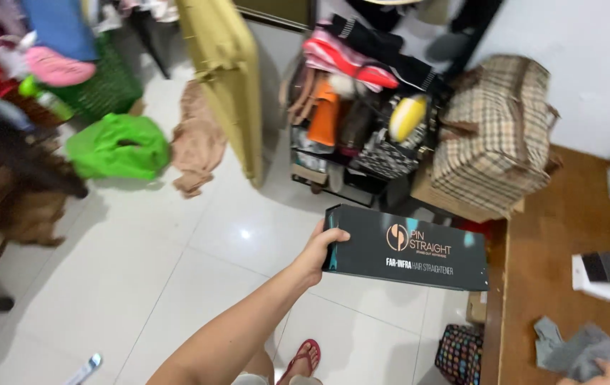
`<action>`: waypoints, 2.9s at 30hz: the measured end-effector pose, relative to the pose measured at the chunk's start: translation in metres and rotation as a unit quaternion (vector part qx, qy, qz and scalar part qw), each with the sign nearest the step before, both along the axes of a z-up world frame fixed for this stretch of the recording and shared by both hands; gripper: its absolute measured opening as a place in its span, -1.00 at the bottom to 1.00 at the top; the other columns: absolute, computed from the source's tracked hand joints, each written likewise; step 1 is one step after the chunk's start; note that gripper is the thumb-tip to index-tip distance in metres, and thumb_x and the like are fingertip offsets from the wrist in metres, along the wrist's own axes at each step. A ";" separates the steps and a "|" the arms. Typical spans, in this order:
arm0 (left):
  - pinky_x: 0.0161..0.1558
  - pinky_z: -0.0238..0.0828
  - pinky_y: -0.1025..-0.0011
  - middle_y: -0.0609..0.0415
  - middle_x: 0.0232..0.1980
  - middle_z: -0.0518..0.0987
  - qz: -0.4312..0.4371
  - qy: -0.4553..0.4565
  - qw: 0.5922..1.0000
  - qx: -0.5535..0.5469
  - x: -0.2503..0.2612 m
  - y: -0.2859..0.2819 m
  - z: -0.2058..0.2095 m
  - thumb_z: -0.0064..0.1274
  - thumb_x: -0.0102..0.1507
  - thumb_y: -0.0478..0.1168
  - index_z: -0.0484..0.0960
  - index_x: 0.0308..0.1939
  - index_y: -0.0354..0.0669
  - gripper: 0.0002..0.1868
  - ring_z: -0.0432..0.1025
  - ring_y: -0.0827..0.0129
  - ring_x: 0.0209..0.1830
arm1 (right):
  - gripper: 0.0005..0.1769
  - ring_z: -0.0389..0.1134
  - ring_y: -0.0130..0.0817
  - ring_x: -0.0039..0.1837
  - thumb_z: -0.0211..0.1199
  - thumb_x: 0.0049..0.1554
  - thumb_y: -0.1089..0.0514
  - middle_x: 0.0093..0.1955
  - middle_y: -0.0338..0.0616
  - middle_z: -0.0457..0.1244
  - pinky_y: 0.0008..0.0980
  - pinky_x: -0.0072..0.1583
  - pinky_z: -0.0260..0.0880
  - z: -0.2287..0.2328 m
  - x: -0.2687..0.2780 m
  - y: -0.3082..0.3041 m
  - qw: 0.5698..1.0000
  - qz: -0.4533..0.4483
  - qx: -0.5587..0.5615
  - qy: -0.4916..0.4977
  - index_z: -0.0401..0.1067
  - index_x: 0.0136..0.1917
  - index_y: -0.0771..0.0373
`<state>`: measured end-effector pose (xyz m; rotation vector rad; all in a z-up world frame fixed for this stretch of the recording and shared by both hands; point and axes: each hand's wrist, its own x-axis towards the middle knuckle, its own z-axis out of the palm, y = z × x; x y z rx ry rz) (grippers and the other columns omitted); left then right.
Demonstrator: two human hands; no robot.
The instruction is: Cleaning and organizing various objects including books, electronic boxes, and containers using a grey cloth.
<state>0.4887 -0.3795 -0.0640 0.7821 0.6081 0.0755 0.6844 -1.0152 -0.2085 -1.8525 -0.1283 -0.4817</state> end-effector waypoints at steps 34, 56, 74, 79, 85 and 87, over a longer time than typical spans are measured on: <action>-0.02 0.55 0.30 0.00 -0.01 0.54 -0.065 -0.124 0.989 0.040 -0.116 0.100 0.036 0.11 0.03 -0.23 0.42 0.22 -0.16 -0.36 0.50 0.27 -0.03 | -0.37 -0.11 0.10 0.68 0.19 0.27 -0.07 0.61 0.14 -0.04 0.14 0.65 -0.31 0.167 -0.182 0.436 0.944 0.078 -0.315 0.065 0.21 0.47 0.29; 0.17 0.47 0.11 -0.16 0.16 0.53 -0.242 -0.055 0.957 -0.149 -0.119 0.103 0.021 0.12 0.07 0.04 0.46 0.23 -0.33 -0.27 0.46 0.03 0.15 | -0.30 0.27 -0.19 0.35 0.20 0.13 -0.14 0.36 -0.17 0.26 -0.14 0.40 0.21 0.251 -0.305 0.316 0.899 0.036 0.307 0.309 0.25 0.49 0.08; 0.26 0.43 0.11 -0.14 0.18 0.59 -0.274 0.046 0.930 -0.241 -0.174 0.044 0.071 0.17 0.02 -0.03 0.48 0.23 -0.27 -0.27 0.52 0.05 0.15 | -0.13 -0.12 -0.02 0.70 0.08 0.44 -0.09 0.70 0.17 -0.19 -0.08 0.69 -0.23 0.168 -0.296 0.365 0.953 -0.202 0.089 -0.209 -0.29 0.69 0.40; 0.26 0.43 0.12 -0.10 0.17 0.59 -0.267 0.040 0.923 -0.273 -0.159 0.030 0.069 0.16 0.05 -0.01 0.48 0.24 -0.24 -0.30 0.51 0.08 0.16 | -0.13 -0.21 0.24 0.71 0.12 0.36 0.00 0.68 0.37 -0.21 0.11 0.68 -0.36 0.120 -0.362 0.474 0.955 -0.130 -0.228 -0.139 -0.27 0.63 0.50; 0.18 0.45 0.11 -0.11 0.16 0.56 -0.282 -0.010 0.927 -0.249 -0.145 0.034 0.057 0.17 0.08 0.03 0.46 0.25 -0.27 -0.28 0.46 0.07 0.15 | -0.32 -0.06 0.38 0.58 0.23 0.10 -0.04 0.48 0.36 0.05 0.36 0.60 -0.28 0.149 -0.370 0.481 0.919 0.007 -0.363 -0.154 0.26 0.37 0.39; 0.19 0.46 0.12 -0.12 0.18 0.55 -0.280 -0.017 0.933 -0.223 -0.151 0.039 0.058 0.18 0.10 0.01 0.43 0.29 -0.28 -0.26 0.45 0.09 0.17 | -0.39 -0.03 0.35 0.60 0.18 0.16 -0.06 0.47 0.33 0.08 0.36 0.65 -0.27 0.152 -0.348 0.446 0.930 -0.013 -0.338 -0.141 0.31 0.33 0.38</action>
